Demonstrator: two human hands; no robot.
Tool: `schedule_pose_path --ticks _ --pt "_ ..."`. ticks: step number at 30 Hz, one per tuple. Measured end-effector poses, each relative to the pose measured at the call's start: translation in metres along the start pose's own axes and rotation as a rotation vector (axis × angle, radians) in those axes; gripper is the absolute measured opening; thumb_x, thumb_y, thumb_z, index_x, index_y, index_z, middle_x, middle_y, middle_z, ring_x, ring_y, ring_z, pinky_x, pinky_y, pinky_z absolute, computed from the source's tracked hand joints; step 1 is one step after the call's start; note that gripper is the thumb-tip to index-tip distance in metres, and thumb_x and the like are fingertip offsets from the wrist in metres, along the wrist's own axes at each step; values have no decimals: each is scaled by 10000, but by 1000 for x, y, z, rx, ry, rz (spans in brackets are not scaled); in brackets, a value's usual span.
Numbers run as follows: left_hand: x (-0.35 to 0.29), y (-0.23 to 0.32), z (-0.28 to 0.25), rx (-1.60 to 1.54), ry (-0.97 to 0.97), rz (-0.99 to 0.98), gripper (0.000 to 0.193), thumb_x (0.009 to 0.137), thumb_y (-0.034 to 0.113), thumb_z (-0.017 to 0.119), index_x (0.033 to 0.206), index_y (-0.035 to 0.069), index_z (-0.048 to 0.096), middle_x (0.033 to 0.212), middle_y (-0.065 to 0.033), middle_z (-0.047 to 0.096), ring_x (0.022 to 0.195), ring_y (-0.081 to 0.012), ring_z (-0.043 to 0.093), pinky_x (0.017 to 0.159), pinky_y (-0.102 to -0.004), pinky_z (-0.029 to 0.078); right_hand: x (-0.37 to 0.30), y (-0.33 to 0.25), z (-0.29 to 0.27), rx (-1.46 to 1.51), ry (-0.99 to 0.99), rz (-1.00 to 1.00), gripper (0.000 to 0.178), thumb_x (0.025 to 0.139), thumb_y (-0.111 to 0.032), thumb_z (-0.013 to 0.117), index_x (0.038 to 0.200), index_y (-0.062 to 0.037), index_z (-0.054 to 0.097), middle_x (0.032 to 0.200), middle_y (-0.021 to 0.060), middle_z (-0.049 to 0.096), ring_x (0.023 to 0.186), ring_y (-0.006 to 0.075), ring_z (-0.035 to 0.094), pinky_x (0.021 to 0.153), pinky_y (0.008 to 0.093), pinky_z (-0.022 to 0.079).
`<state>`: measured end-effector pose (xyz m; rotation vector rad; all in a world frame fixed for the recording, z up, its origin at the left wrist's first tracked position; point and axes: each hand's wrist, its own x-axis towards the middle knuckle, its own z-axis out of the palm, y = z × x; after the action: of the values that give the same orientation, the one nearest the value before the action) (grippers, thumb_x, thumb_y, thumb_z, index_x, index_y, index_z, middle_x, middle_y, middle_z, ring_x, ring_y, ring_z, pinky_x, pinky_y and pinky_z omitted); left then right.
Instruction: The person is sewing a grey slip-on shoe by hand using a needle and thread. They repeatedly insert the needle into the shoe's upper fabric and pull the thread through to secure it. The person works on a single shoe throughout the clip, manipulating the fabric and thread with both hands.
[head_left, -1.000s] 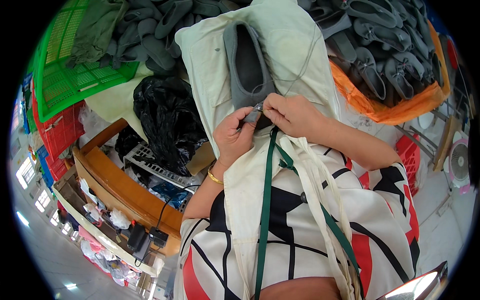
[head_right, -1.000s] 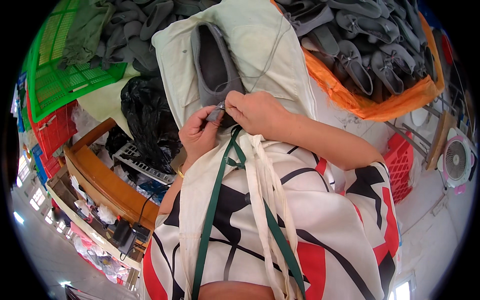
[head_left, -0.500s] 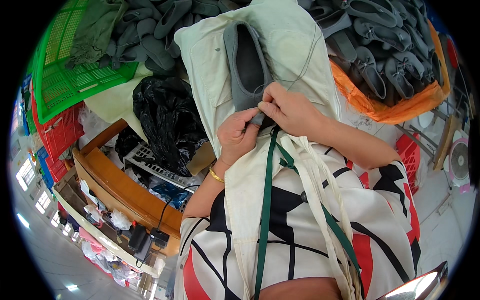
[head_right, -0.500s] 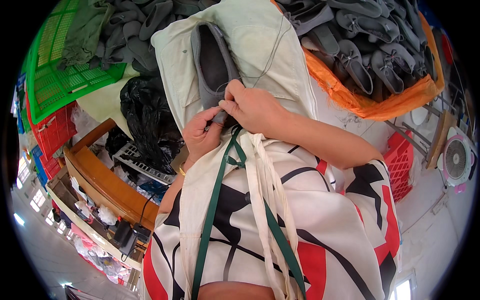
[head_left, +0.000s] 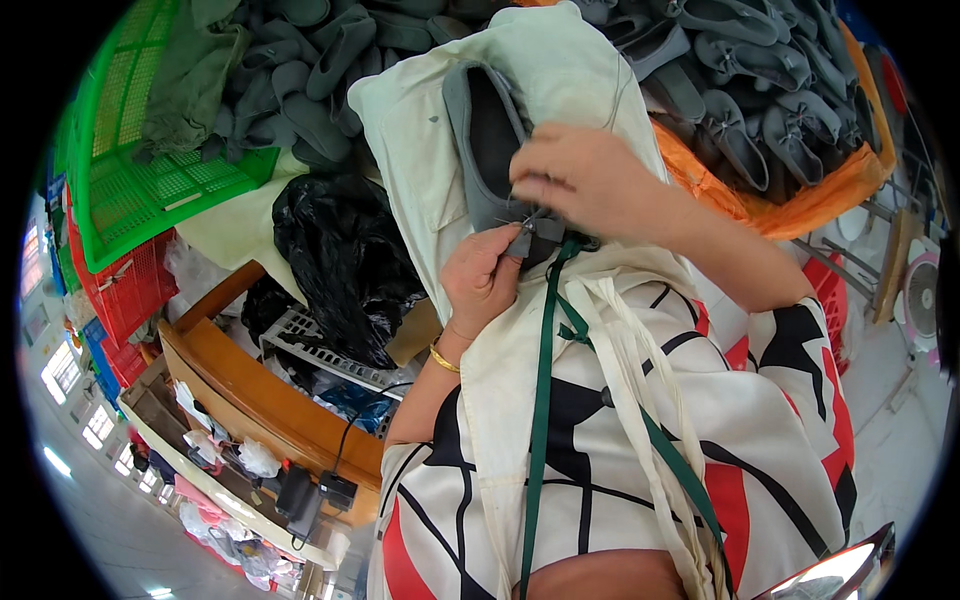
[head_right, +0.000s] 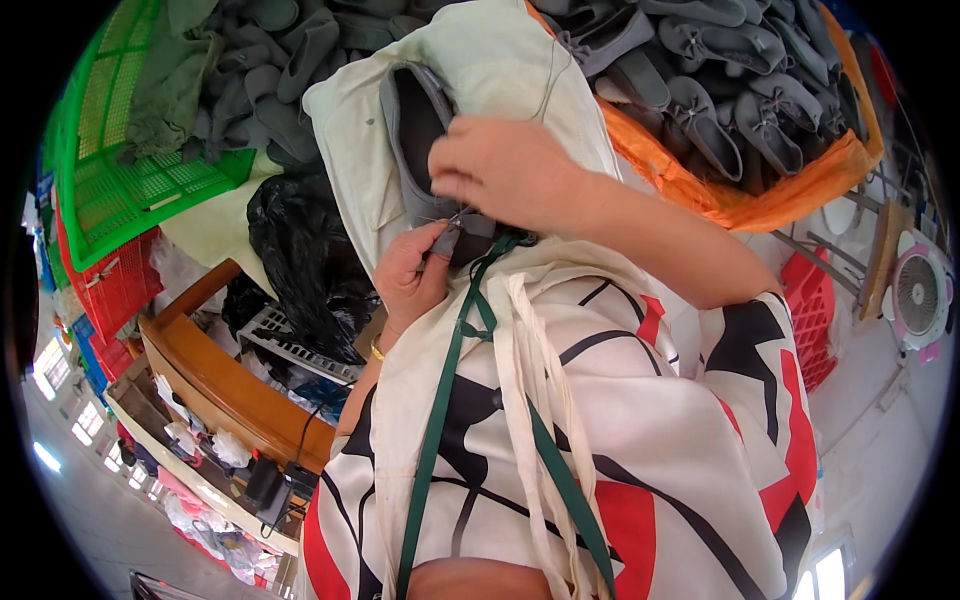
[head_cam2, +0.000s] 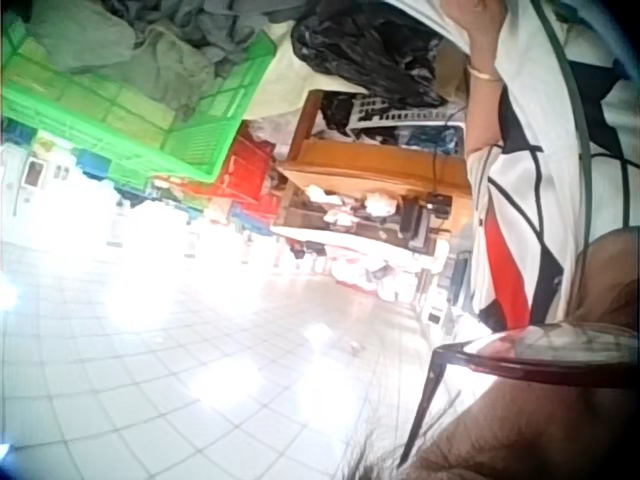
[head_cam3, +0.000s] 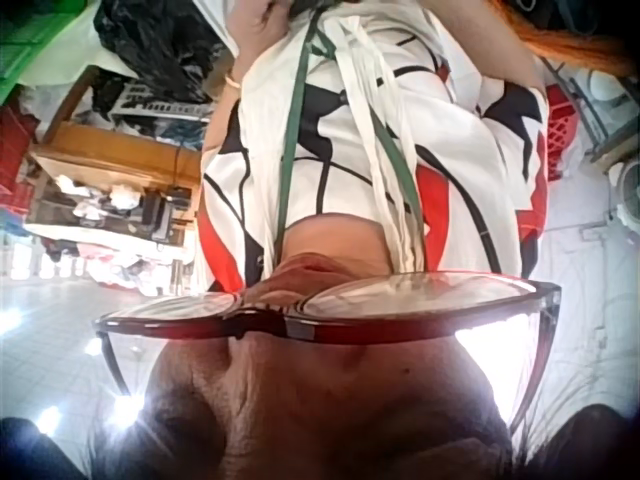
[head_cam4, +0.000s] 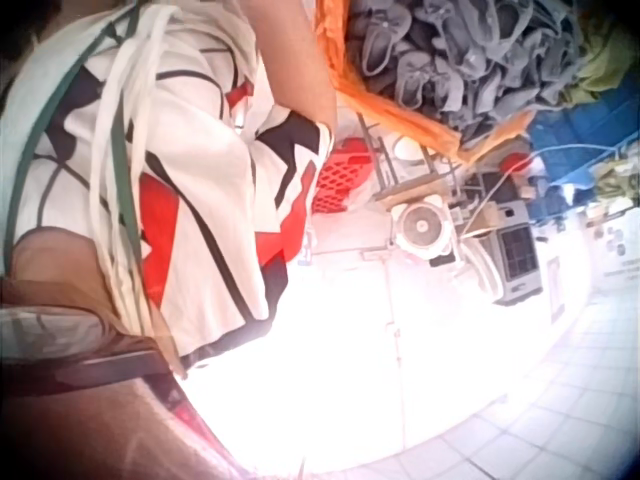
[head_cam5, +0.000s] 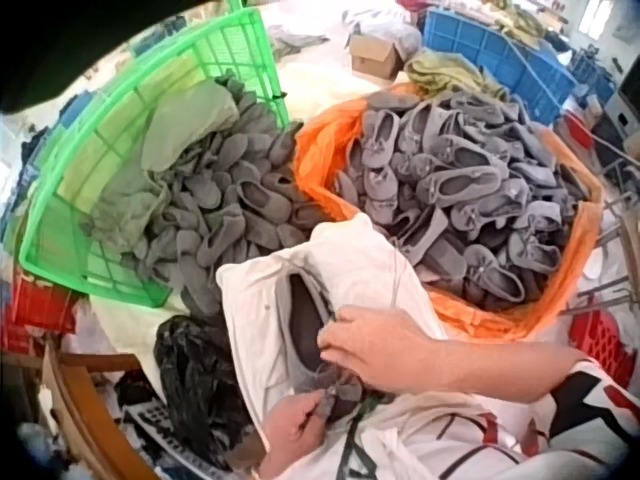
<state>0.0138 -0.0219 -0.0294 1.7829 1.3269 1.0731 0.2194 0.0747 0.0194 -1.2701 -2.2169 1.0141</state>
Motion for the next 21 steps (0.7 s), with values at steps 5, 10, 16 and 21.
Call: schedule_pose_path --ticks 5,10,16,21 --pt "-3 -4 -2 -25 -35 -3 294 740 -66 706 1015 36 713 932 -124 719 796 -283 678 706 -339 535 -11 -7 33 145 -42 -78 100 901 -183 657 895 -86 634 867 73 582 843 290 615 678 380 502" --pt "-4 -4 2 -6 -125 -7 308 718 -87 679 1004 23 709 931 -136 714 785 -287 671 711 -339 535 18 -23 45 111 318 -196 125 901 -161 662 888 -61 589 826 85 556 783 296 605 636 356 492" --pt "-6 1 1 -119 -98 -282 257 796 -36 703 1044 32 710 907 -122 707 769 -270 668 705 -328 527 30 -25 -1 1056 -261 489 257 1030 -262 507 856 -78 545 786 55 651 535 162 605 509 320 482" --pt "-2 7 -14 -54 -161 -192 228 858 5 723 1084 34 721 895 -70 695 735 -165 614 665 -264 477 38 -25 -105 943 -52 85 261 1047 -253 468 875 -75 551 686 28 604 541 108 574 604 278 505"
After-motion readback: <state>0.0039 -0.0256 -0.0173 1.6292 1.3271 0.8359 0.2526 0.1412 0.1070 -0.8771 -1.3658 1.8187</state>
